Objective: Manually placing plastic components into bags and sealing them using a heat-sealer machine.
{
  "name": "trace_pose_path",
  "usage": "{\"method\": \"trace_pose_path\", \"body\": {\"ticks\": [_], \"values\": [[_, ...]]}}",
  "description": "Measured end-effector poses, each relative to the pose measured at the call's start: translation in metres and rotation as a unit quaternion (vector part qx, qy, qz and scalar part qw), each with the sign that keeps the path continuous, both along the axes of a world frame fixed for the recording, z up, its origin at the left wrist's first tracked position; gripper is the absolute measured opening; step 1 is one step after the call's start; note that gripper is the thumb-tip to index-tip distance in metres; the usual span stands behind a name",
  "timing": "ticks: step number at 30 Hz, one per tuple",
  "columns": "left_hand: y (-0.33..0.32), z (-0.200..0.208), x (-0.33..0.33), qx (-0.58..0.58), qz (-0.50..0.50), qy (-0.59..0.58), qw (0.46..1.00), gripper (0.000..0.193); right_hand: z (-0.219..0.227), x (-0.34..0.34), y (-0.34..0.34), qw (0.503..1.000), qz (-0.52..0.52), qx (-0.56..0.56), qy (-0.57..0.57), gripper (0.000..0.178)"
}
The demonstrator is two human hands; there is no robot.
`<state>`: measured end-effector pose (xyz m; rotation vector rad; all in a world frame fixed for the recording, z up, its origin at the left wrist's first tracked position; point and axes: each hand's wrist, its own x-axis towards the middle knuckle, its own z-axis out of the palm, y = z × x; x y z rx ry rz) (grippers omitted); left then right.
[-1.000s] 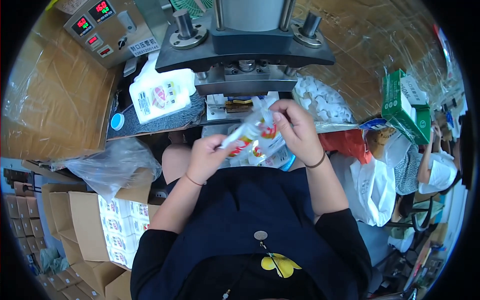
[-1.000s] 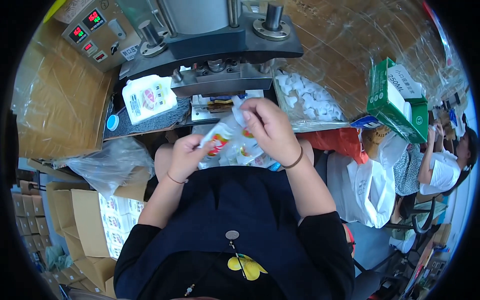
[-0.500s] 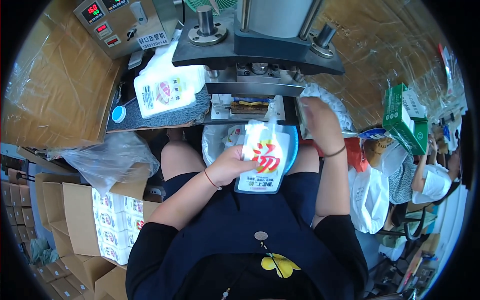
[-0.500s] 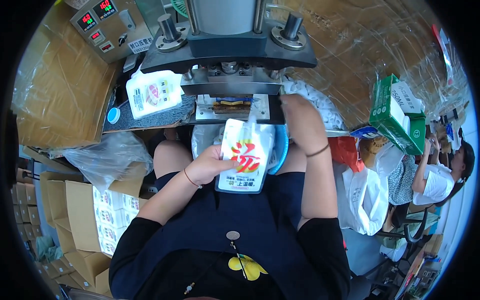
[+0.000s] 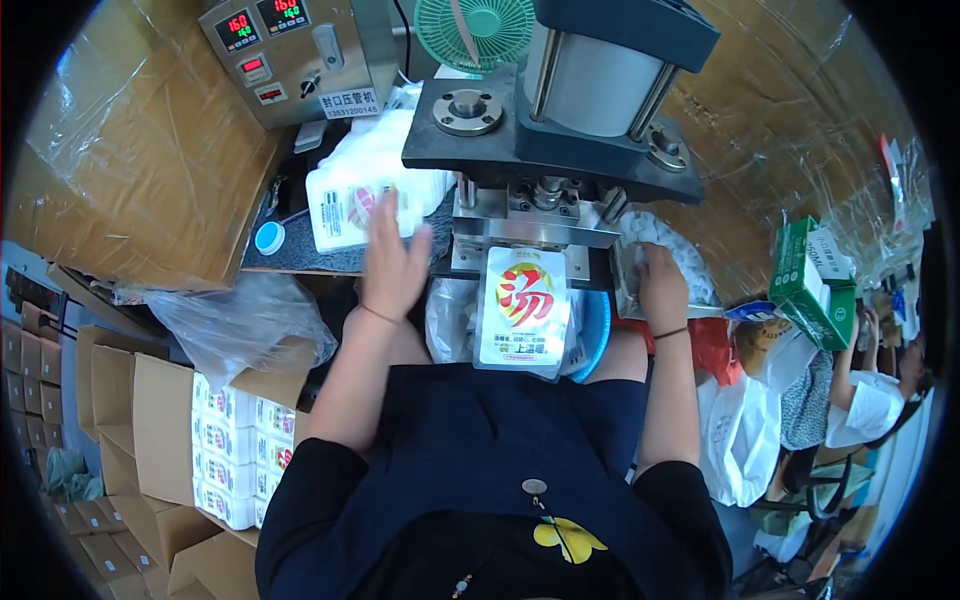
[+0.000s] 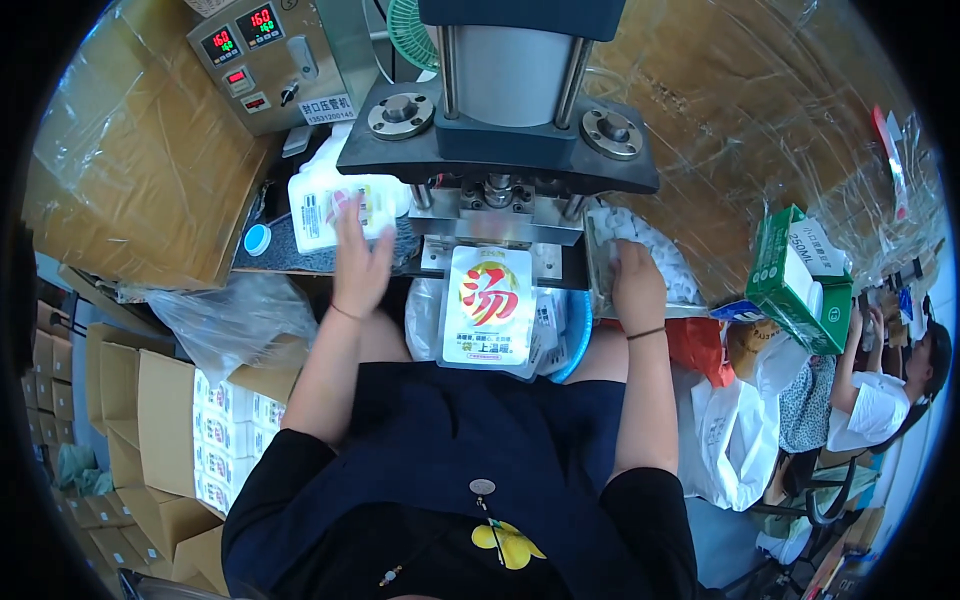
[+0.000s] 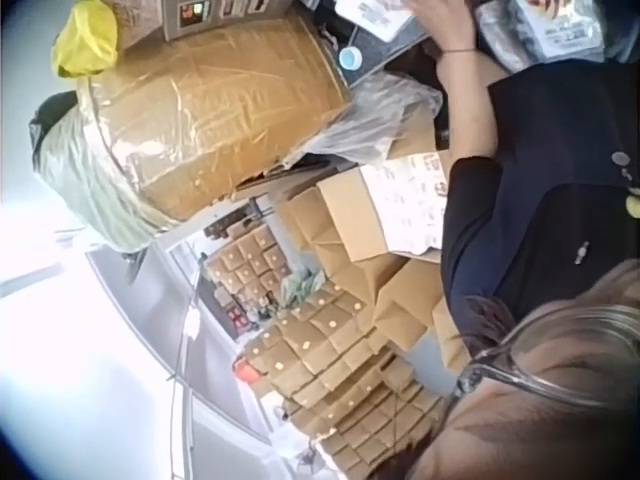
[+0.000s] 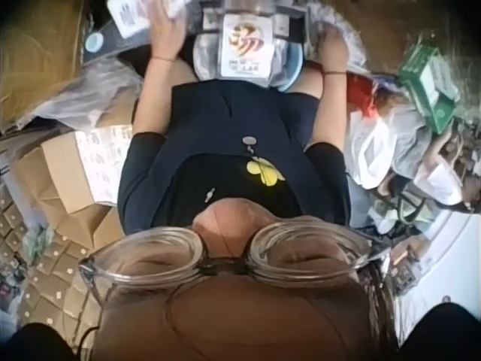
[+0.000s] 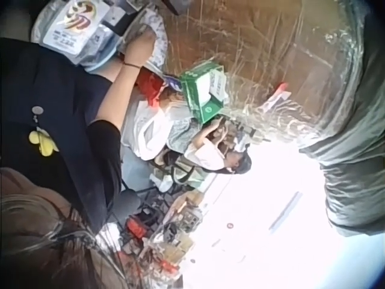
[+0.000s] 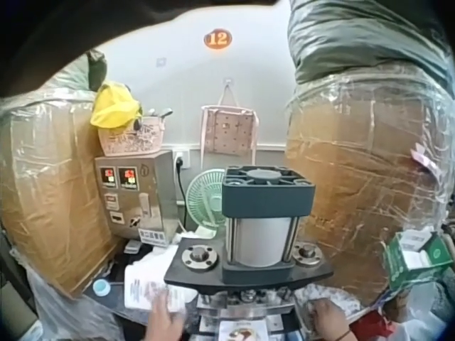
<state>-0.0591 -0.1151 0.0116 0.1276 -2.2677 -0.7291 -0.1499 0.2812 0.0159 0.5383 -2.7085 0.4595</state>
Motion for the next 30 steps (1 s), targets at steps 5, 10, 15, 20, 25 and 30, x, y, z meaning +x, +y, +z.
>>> {"method": "trace_pose_path", "body": {"ticks": [5, 10, 15, 20, 25, 30], "values": [[-0.026, -0.011, 0.038, -0.306, -0.058, -0.216, 0.925, 0.068, 0.019, 0.025, 0.009, 0.993, 0.006, -0.089, 0.081, 0.021], [-0.006, -0.004, 0.049, 0.348, -0.157, -0.171, 0.909, 0.023, 0.04, 0.049, -0.03, 0.977, 0.066, -0.205, -0.012, 0.013], [0.041, -0.017, 0.047, 0.341, -0.261, -0.22, 0.876, 0.019, 0.059, 0.056, -0.094, 0.927, 0.26, -0.261, -0.07, 0.009], [0.085, -0.012, 0.053, 0.413, -0.324, -0.294, 0.799, 0.022, 0.076, 0.056, -0.104, 0.902, 0.308, -0.275, -0.128, 0.011], [0.106, -0.01, 0.062, 0.522, -0.395, -0.37, 0.659, 0.031, 0.073, 0.052, -0.079, 0.926, 0.32, -0.135, -0.148, 0.013], [0.105, -0.012, 0.055, 0.596, -0.394, -0.386, 0.584, 0.024, 0.068, 0.038, -0.058, 0.978, 0.2, -0.039, -0.048, 0.02]]}}
